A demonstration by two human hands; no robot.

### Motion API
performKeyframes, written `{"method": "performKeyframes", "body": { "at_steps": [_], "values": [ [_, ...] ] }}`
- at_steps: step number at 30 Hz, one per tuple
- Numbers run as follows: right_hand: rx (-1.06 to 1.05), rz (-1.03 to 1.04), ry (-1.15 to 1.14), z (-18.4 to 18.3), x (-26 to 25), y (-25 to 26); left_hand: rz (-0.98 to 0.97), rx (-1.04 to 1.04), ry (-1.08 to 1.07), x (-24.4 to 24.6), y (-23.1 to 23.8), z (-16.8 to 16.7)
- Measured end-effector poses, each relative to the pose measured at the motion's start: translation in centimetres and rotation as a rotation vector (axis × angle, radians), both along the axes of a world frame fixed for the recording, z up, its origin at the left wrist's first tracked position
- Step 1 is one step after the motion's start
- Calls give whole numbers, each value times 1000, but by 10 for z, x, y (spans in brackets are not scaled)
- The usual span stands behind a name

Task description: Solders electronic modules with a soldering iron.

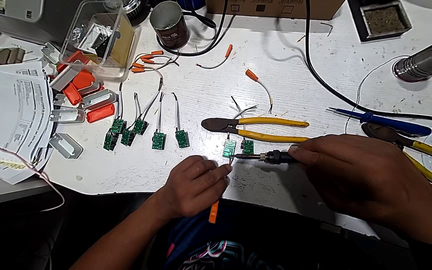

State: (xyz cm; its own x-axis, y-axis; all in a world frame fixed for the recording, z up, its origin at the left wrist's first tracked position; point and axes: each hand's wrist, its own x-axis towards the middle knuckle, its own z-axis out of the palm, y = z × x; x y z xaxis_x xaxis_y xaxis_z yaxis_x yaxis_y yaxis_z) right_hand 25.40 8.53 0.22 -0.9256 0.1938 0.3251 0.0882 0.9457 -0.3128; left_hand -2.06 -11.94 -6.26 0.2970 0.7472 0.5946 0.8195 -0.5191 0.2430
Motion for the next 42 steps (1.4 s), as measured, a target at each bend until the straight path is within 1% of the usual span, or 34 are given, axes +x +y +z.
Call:
{"method": "performKeyframes", "body": {
  "at_steps": [42],
  "values": [
    [18,-12,3,3,-1,-1,4,-15,15,1,1,0]
  ]
}}
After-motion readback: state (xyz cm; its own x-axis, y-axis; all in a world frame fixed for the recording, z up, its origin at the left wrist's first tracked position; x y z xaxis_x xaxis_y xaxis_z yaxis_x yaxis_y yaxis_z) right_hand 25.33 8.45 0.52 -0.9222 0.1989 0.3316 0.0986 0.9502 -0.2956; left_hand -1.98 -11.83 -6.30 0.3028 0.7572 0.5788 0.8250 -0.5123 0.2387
